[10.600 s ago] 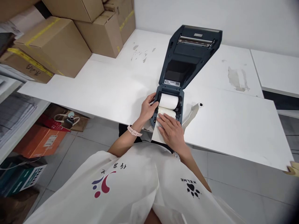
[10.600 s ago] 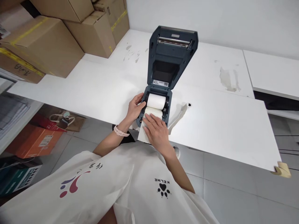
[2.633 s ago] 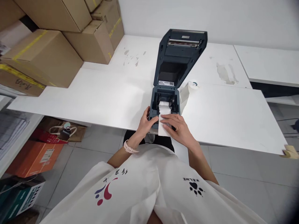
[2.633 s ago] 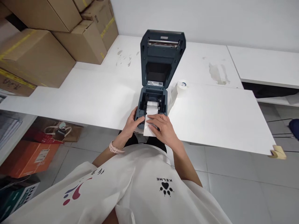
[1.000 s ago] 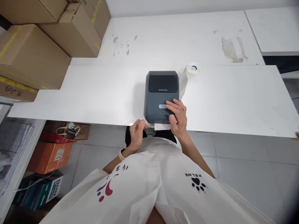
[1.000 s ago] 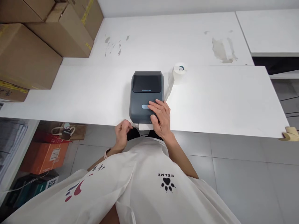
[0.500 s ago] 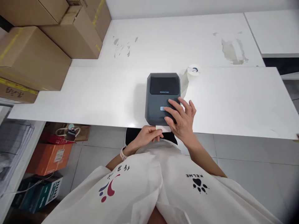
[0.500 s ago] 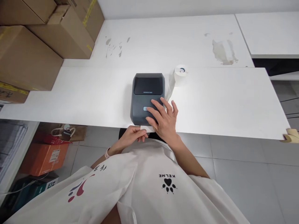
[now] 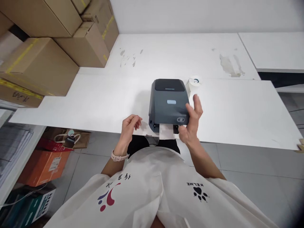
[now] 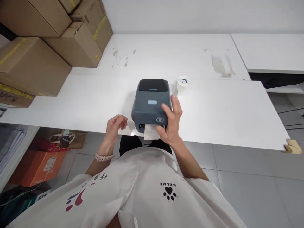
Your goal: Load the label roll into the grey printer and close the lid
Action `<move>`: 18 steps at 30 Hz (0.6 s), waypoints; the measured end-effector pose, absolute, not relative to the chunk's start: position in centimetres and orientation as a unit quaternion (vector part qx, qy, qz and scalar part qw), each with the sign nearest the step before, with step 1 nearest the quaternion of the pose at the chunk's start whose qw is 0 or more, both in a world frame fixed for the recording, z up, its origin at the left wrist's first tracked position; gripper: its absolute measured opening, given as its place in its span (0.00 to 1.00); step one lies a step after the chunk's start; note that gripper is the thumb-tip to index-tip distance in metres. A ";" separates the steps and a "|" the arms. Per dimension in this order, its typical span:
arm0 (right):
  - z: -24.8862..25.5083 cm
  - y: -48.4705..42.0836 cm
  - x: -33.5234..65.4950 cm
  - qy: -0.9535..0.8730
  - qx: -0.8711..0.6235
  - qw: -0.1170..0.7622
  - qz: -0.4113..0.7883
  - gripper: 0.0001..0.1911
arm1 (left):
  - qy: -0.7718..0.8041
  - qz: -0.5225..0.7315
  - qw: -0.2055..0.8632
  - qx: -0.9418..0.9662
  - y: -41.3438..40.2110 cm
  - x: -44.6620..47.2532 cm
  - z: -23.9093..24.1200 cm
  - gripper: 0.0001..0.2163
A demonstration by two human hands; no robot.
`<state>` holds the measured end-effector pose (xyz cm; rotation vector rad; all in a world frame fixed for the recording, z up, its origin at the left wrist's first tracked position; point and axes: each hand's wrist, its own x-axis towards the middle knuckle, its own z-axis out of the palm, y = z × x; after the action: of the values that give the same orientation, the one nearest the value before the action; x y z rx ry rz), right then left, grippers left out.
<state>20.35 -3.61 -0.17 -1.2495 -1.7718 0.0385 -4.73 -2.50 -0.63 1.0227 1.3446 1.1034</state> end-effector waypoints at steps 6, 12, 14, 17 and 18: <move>7.9 7.7 21.2 -0.705 -0.428 0.566 0.004 0.37 | 0.552 0.422 0.460 0.552 3.3 -0.5 -1.4 0.27; 11.4 16.1 21.7 -0.702 -0.417 0.577 0.023 0.33 | 0.564 0.364 0.446 0.592 5.5 1.5 -1.9 0.39; 11.1 15.2 21.6 -0.696 -0.440 0.565 -0.055 0.30 | 0.566 0.355 0.436 0.603 5.5 1.4 -2.1 0.40; 9.2 12.1 21.5 -0.771 -0.470 0.428 -0.036 0.22 | 0.554 0.365 0.431 0.612 5.6 1.3 -2.7 0.42; 8.3 11.1 21.4 -0.813 -0.471 0.343 0.003 0.20 | 0.547 0.374 0.430 0.613 5.6 1.4 -3.0 0.42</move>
<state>21.40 11.15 8.26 -1.2238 -2.1134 0.0084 1.36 5.65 -3.03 1.5288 1.3658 0.9335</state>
